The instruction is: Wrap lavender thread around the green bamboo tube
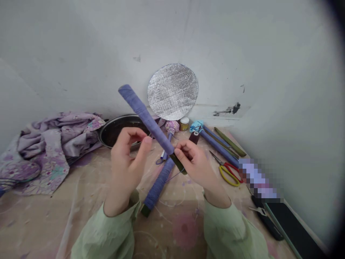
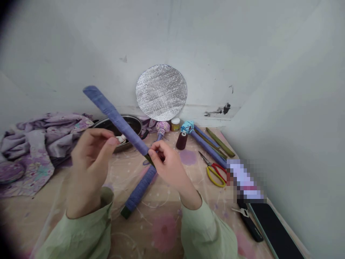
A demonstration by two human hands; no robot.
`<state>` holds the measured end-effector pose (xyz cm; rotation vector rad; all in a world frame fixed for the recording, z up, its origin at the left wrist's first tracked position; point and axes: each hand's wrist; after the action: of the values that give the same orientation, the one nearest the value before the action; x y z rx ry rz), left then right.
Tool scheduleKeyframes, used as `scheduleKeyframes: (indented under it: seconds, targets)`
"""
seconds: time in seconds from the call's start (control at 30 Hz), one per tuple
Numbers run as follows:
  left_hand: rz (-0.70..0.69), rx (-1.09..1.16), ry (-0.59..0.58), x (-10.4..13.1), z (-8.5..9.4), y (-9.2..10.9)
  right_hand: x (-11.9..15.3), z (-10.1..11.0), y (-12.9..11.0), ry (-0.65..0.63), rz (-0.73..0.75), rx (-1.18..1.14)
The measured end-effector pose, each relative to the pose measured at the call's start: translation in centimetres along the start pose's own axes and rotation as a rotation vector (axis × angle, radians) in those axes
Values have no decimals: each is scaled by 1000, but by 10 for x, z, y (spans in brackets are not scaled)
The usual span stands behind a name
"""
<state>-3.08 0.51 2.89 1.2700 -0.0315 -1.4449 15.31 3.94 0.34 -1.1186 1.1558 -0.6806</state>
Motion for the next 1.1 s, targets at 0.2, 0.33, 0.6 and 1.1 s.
scheduleKeyframes:
  seconds: [0.2,0.33,0.6,1.1]
  targets:
    - [3,145,-434,4,-15,5,1,-6,-5,135,37,-125]
    - [-21,117,-442,6,-23,7,2,-8,-5,197,35,-179]
    - [-17,237,-467,7,-28,4,7,-14,-11,179,3,-261]
    - [48,477,-540,-1,-15,6,13,-18,-16,253,125,10]
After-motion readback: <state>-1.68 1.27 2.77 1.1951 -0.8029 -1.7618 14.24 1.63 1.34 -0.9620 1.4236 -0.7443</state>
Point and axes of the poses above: each hand's wrist, its own x-axis away from the middle knuckle, its own z-axis out of the back of the hand, y = z × x, and after that the axes turned 15 degrees about -x, right-handed
